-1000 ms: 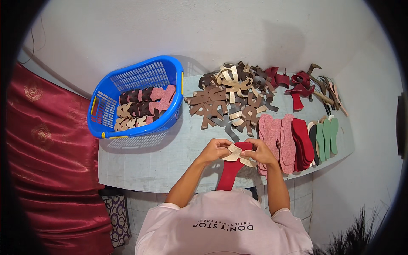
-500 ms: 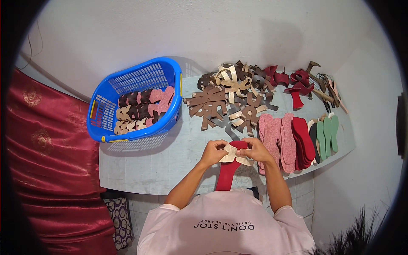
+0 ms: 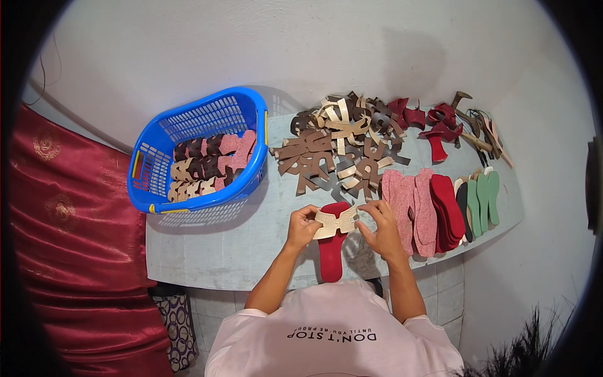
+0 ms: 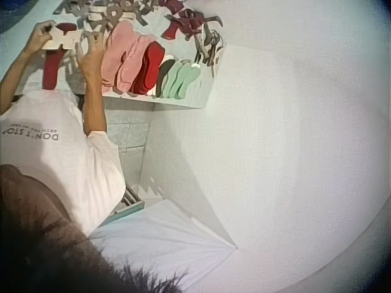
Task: The person assembles a shoe by placing pre-cut upper straps onto a shoe sole by hand.
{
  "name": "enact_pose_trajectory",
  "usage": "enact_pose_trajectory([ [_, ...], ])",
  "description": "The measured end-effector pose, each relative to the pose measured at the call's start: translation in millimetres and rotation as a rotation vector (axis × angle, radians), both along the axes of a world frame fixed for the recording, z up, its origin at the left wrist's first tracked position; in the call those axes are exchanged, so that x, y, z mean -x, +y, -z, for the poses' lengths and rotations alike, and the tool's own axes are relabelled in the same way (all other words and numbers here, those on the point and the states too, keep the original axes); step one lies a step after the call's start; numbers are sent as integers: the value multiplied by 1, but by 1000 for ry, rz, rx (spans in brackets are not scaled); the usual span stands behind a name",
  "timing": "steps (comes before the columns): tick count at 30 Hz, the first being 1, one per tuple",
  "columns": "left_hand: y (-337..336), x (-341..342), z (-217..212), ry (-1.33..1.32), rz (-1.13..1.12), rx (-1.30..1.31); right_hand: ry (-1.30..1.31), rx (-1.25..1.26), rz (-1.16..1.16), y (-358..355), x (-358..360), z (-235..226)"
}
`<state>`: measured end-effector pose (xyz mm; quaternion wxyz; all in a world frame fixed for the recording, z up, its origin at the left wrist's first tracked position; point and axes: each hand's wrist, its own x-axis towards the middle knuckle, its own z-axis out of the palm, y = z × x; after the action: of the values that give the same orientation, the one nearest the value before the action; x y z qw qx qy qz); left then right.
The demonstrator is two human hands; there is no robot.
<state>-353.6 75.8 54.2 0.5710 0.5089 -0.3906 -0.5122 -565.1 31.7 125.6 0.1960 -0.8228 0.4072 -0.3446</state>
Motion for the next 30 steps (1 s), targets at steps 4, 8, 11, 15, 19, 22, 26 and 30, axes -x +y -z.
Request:
enact_pose_trajectory([
  [4, 1, 12, -9, -108, -13, 168, -414, -428, 1, 6, -5, 13],
  [8, 3, 15, -15, -198, 17, 179, -509, -555, 75, 8, -8, 10],
  [11, 4, 15, -14, -210, 36, 188, -579, -688, 25, 7, -4, 17],
  [15, 5, 16, -20, -203, 91, 220, -569, -718, -37, 6, 1, 13],
  [19, 7, 16, -22, -140, 127, 196, -432, -592, -139, 5, 2, 1],
  [22, 7, 18, -26, -174, 151, 243, -366, -605, -176, 3, 3, -4],
  [26, 8, 16, -22, -157, 162, 227, -333, -676, -225, 0, 4, 1],
  [30, 7, 15, -22, -72, 195, 154, -309, -744, -278, -7, 3, 1],
])
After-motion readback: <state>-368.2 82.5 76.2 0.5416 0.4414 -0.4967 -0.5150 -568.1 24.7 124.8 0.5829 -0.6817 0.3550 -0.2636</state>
